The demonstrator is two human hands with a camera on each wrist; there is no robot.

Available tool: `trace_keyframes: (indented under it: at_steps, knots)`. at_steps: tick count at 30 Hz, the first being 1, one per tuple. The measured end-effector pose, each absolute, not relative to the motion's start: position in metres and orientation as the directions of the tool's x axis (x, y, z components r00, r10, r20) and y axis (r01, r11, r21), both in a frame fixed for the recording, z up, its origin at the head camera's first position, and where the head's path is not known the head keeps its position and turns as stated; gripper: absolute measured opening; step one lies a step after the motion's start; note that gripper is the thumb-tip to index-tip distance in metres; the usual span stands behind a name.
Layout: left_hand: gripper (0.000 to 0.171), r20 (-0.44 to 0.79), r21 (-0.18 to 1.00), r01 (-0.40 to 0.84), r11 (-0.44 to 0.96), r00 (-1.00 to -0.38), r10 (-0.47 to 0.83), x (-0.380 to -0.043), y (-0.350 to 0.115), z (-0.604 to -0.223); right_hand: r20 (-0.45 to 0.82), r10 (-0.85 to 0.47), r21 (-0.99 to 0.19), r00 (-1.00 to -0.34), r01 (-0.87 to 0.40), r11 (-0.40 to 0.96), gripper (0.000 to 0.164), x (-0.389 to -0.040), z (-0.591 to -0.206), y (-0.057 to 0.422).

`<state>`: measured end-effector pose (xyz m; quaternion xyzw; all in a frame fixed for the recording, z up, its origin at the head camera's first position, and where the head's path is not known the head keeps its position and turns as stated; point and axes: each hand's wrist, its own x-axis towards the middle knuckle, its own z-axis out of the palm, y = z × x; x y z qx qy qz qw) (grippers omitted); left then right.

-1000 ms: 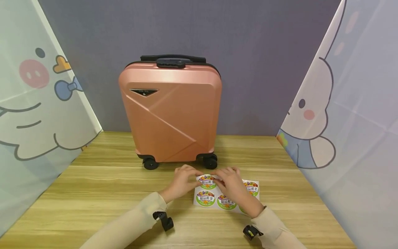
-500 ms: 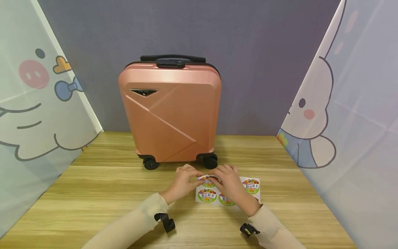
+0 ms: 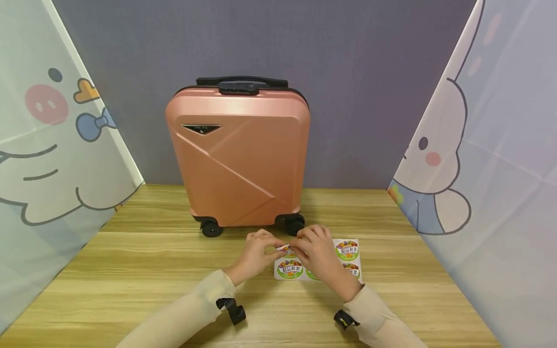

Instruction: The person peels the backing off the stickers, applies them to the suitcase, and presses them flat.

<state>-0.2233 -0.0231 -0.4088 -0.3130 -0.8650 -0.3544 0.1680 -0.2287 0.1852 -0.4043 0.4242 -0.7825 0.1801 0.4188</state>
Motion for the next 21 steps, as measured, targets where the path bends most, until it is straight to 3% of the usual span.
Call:
trace_keyframes:
  at_steps: [3,7,10,15,21]
  knots:
    - [0.017,0.496,0.523,0.652,0.549,-0.756,0.426,-0.2238,-0.0224,-0.4095,0.827,-0.509,0.111,-0.24,-0.817,0.566,0.011,-0.2299,-0.4043,0.1852]
    - [0.018,0.488,0.546,0.645,0.534,-0.763,0.423,-0.2227,-0.0216,-0.4098,0.837,-0.5,0.113,-0.223,-0.823,0.557,0.006,-0.2301,-0.4057,0.1854]
    - [0.017,0.482,0.564,0.641,0.52,-0.767,0.423,-0.2227,-0.0209,-0.4101,0.844,-0.498,0.123,-0.201,-0.831,0.543,0.013,-0.2307,-0.4069,0.1849]
    - [0.017,0.438,0.635,0.606,0.479,-0.793,0.424,-0.2242,-0.0206,-0.4095,0.852,-0.5,0.157,-0.157,-0.834,0.529,0.039,-0.2315,-0.4079,0.1832]
    - [0.018,0.369,0.713,0.538,0.45,-0.833,0.412,-0.2251,-0.0207,-0.4097,0.849,-0.515,0.191,-0.12,-0.838,0.511,0.034,-0.2311,-0.4084,0.1833]
